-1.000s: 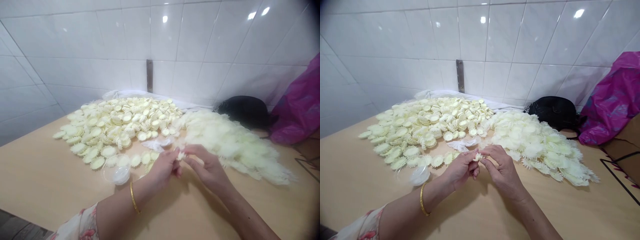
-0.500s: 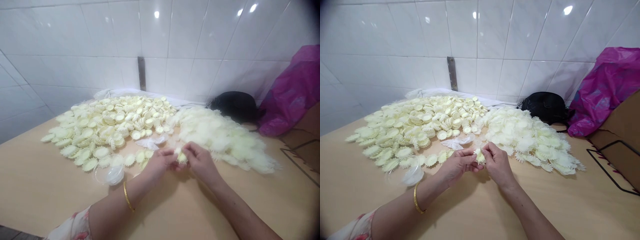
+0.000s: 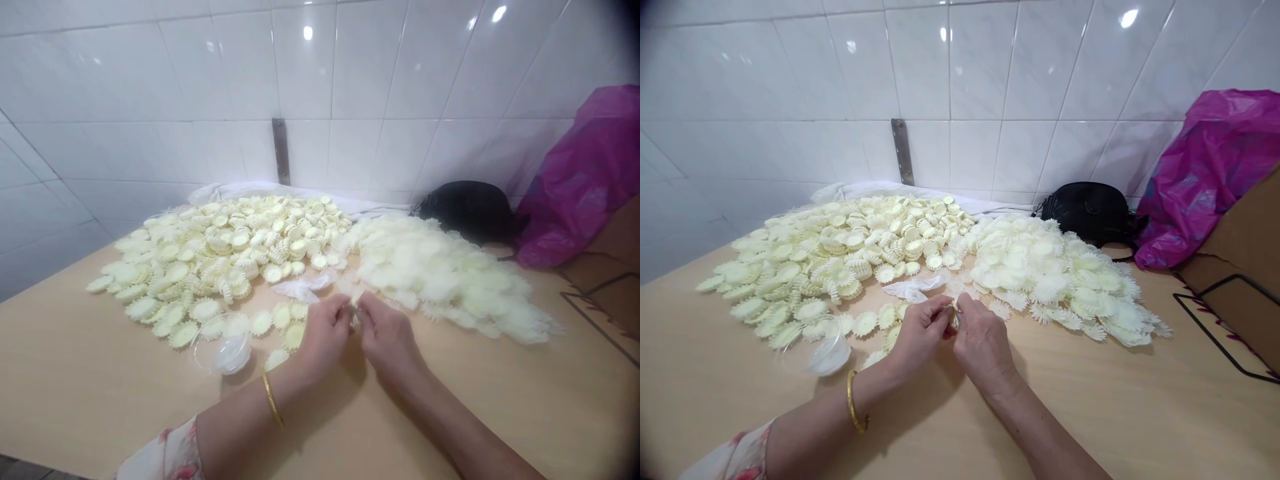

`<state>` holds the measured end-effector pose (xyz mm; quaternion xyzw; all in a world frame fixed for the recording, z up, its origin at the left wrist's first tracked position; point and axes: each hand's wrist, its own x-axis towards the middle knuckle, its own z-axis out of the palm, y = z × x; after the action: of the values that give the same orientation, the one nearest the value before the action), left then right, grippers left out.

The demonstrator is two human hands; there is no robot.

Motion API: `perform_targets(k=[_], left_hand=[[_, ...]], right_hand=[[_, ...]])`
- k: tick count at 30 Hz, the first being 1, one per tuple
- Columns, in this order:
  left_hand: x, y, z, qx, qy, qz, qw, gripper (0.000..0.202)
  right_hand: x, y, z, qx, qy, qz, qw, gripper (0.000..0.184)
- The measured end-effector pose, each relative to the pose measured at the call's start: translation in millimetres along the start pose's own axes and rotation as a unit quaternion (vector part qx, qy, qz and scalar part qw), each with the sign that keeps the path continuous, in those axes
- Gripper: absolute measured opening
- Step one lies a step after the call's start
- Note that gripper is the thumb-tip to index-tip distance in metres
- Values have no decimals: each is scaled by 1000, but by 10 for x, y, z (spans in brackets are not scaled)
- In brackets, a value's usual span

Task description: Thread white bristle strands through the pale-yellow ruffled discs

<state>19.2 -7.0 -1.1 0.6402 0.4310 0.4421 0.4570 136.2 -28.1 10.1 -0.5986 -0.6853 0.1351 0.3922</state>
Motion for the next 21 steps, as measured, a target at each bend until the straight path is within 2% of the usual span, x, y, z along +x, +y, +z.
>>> perform_targets(k=[3,7,12,14,18,21], left_hand=[[21,12,-11,-53,-13,-39,998,12],[61,42,-44,-88,-19,-92,992,9],[55,51,-26,-94,-49,-106,989,18],[44,55,-16,-85,-57,-98,990,22],[32,61,-17,-64,-64,-80,993,28],[25,66,-21,-55,-58,-80,994,32]], right_hand=[[26,59,-23,116,-33,49,992,11],[76,163,-74,321,-138,98,932,18],[95,214,-52,446,-137,149,872,27],[90,203,-36,452,-132,158,868,27],[68,135,-18,426,-93,154,886,29],[48,73,0,431,-78,157,885,30]])
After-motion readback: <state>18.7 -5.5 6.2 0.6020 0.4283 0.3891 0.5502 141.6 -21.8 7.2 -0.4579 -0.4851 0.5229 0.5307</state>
